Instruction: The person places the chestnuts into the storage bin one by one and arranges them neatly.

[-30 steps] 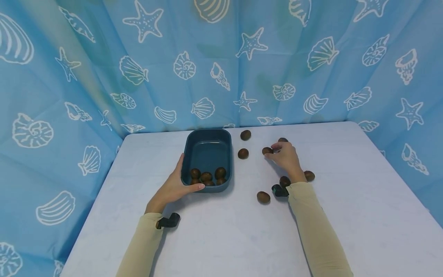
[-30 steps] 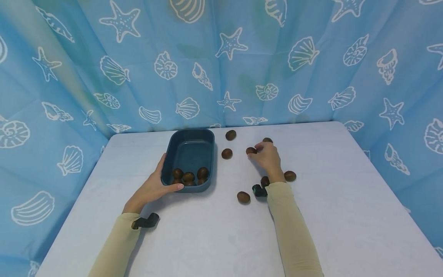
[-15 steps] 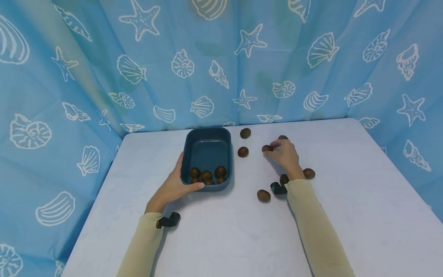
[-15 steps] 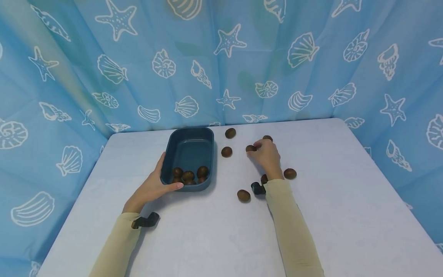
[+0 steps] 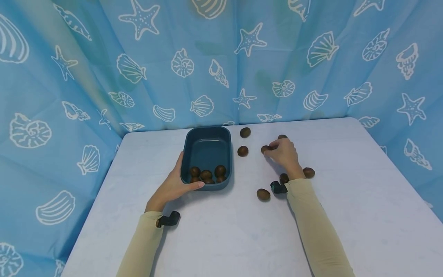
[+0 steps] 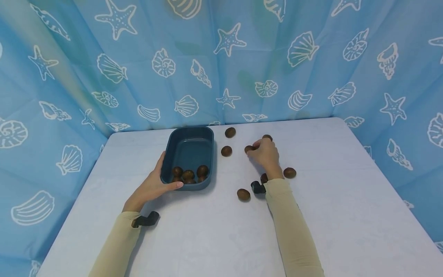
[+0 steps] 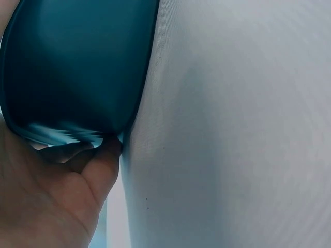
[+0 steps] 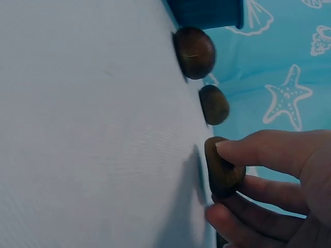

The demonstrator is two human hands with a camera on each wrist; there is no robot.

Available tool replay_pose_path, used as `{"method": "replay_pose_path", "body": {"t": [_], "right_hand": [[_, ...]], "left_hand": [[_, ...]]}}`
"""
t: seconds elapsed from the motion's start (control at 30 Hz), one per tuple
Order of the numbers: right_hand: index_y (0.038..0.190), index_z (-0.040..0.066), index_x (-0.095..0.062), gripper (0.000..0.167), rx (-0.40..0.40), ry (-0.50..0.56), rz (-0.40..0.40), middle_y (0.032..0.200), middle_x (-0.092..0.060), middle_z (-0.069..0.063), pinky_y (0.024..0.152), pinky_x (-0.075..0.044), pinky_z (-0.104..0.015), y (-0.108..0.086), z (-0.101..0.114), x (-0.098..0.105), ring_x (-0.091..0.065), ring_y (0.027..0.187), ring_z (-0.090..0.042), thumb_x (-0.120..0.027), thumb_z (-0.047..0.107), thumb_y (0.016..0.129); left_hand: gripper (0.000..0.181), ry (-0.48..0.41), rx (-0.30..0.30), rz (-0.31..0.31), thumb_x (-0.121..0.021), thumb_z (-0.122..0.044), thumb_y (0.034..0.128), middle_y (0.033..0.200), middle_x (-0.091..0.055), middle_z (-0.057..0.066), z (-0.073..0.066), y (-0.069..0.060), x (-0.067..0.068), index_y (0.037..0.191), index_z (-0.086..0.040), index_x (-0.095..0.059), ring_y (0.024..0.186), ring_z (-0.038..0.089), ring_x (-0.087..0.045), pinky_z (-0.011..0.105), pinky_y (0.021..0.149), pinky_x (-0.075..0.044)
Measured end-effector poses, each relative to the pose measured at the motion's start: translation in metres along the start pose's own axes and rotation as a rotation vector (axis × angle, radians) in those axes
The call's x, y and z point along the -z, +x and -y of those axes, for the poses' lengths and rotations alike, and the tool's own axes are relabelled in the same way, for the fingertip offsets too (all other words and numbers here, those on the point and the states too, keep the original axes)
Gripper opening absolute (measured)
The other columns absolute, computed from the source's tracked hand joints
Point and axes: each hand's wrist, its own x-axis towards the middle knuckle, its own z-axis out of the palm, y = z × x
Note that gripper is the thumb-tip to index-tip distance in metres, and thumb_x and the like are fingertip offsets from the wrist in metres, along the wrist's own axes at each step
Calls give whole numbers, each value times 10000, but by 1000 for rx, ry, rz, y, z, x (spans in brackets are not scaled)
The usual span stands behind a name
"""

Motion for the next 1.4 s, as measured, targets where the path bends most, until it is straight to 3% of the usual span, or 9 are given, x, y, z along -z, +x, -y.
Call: {"method": "replay_pose_path", "body": {"t": [0.37, 0.63, 0.97, 1.4], "right_hand": [[1212, -35, -717, 428, 42, 85, 74, 1204, -653, -197, 897, -544, -449, -3, 7, 11, -634, 1073, -346, -783, 243, 894], [1254, 23, -705, 466, 45, 184, 153, 1265, -694, -176, 1022, -522, -488, -13, 27, 19, -650, 1136, -329, -799, 298, 890], [1265, 36, -715, 454, 130, 233, 172, 1257, -725, -170, 1060, -538, -498, -27, 52, 20, -692, 1166, -321, -802, 288, 898], [1215, 59, -748, 370, 238, 294, 172, 1167, -769, -136, 959, -599, -440, -40, 76, 10, -752, 1042, -259, -806, 234, 893]], "left_hand": [[1299, 0, 0, 3, -840, -556, 798, 1762, -67, -2, 0, -1, 0, 1640, -395, 137, 1600, 360, -226, 691, 1212, -294], [1308, 0, -1, 12, -835, -555, 803, 1764, -52, 31, -1, -2, 1, 1647, -352, 144, 1605, 372, -206, 688, 1223, -276], [1317, -8, -4, 14, -837, -559, 801, 1764, -45, 31, 0, -1, 1, 1650, -333, 144, 1607, 368, -202, 685, 1226, -273], [1294, -13, -6, 11, -831, -542, 812, 1764, -50, 29, -3, -2, 1, 1646, -358, 142, 1605, 364, -209, 685, 1221, -283]]}}
